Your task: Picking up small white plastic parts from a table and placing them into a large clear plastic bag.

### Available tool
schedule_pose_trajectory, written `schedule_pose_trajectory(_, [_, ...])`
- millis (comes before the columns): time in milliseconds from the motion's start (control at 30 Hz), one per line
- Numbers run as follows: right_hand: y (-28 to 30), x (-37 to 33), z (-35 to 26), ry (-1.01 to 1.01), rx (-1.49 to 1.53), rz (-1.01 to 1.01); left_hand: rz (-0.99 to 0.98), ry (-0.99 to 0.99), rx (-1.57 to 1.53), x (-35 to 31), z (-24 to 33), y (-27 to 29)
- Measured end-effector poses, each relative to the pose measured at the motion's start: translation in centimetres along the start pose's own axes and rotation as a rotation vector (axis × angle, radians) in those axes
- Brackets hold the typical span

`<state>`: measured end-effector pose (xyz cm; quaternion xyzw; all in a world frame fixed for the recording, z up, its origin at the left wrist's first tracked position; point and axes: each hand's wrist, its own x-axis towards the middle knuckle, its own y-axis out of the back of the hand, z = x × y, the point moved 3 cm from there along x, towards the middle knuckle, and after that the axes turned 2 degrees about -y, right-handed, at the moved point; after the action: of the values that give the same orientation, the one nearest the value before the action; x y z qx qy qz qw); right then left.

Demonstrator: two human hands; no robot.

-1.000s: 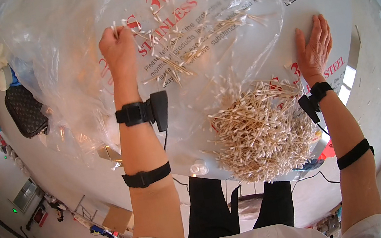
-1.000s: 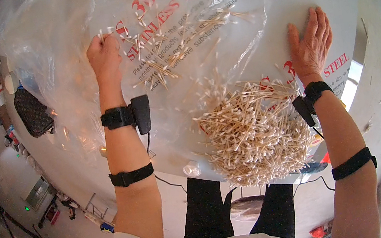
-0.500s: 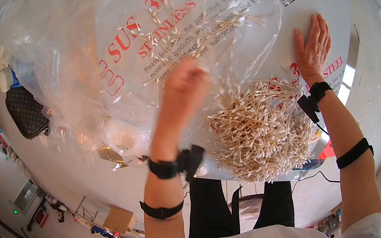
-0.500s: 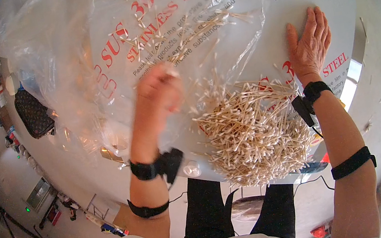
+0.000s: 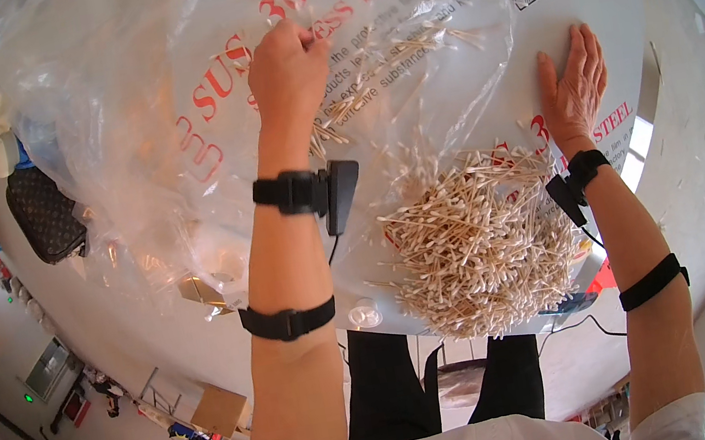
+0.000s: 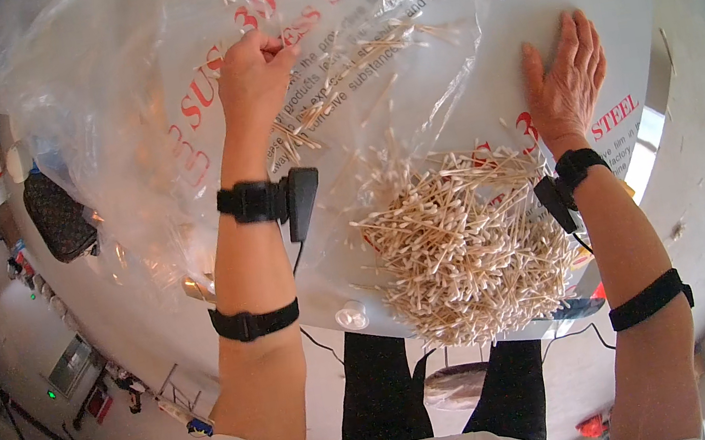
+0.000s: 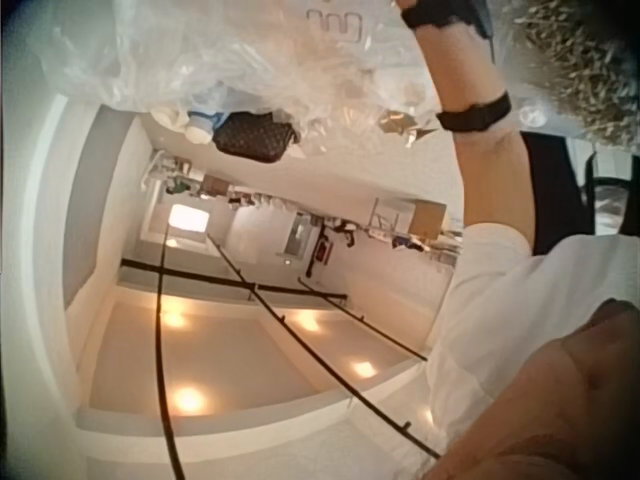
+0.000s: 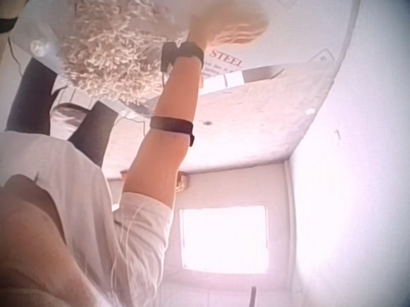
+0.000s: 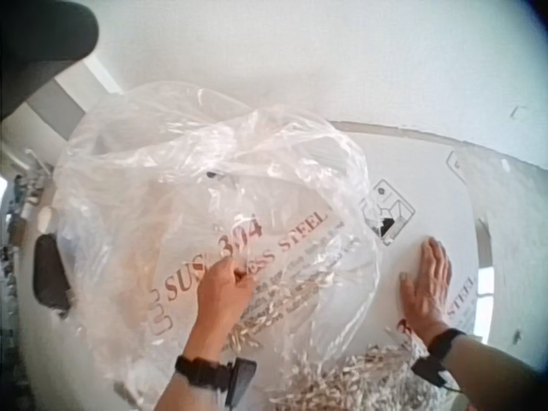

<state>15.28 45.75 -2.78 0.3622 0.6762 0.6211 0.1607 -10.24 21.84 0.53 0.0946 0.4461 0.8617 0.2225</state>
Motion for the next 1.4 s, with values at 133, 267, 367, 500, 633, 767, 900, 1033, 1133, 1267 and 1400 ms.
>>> schedule_pose_trajectory(133, [-0.1, 0.0, 0.1, -0.003, -0.012, -0.004, 0.081, -0.034, 0.237, 1.0, -2.6, 0.4])
schedule_pose_trajectory(267, [-0.1, 0.0, 0.3, -0.006, -0.016, -0.006, -0.072, 0.100, -0.173, 0.5, -4.0, 2.0])
schedule_pose_trajectory(367, [-0.1, -0.2, 0.2, -0.007, -0.029, -0.004, -0.048, 0.195, -0.251, 0.1, -4.1, 2.4])
schedule_pose_trajectory(500, [0.0, -0.1, 0.5, 0.009, -0.024, 0.001, -0.094, -0.181, -0.087, -1.3, -2.8, 2.2])
schedule_pose_trajectory(633, [0.0, -0.1, -0.1, 0.010, -0.023, 0.008, -0.034, -0.290, 0.231, -2.1, -4.5, 2.8])
schedule_pose_trajectory(767, [0.0, 0.0, 0.2, 0.006, -0.025, 0.012, 0.135, -0.302, 0.169, -2.9, -4.4, 4.1])
schedule_pose_trajectory(900, [-0.1, 0.0, 0.4, 0.014, -0.023, 0.020, -0.028, -0.224, -0.096, -4.5, -3.1, 2.7])
schedule_pose_trajectory(1033, [-0.1, -0.1, 0.3, 0.013, -0.027, 0.014, -0.006, -0.341, 0.013, -4.1, -0.5, 1.2])
schedule_pose_trajectory(1133, [0.2, 0.1, -0.1, 0.015, 0.007, 0.016, 0.024, -0.341, 0.054, -3.6, -2.0, 1.2])
schedule_pose_trajectory(1267, [-0.1, 0.0, 0.1, -0.005, -0.004, 0.017, 0.005, -0.031, -0.155, -4.1, -3.8, 3.5])
schedule_pose_trajectory(1400, [0.0, 0.1, 0.3, -0.006, -0.022, 0.010, -0.084, 0.168, -0.436, -6.4, -2.6, 3.7])
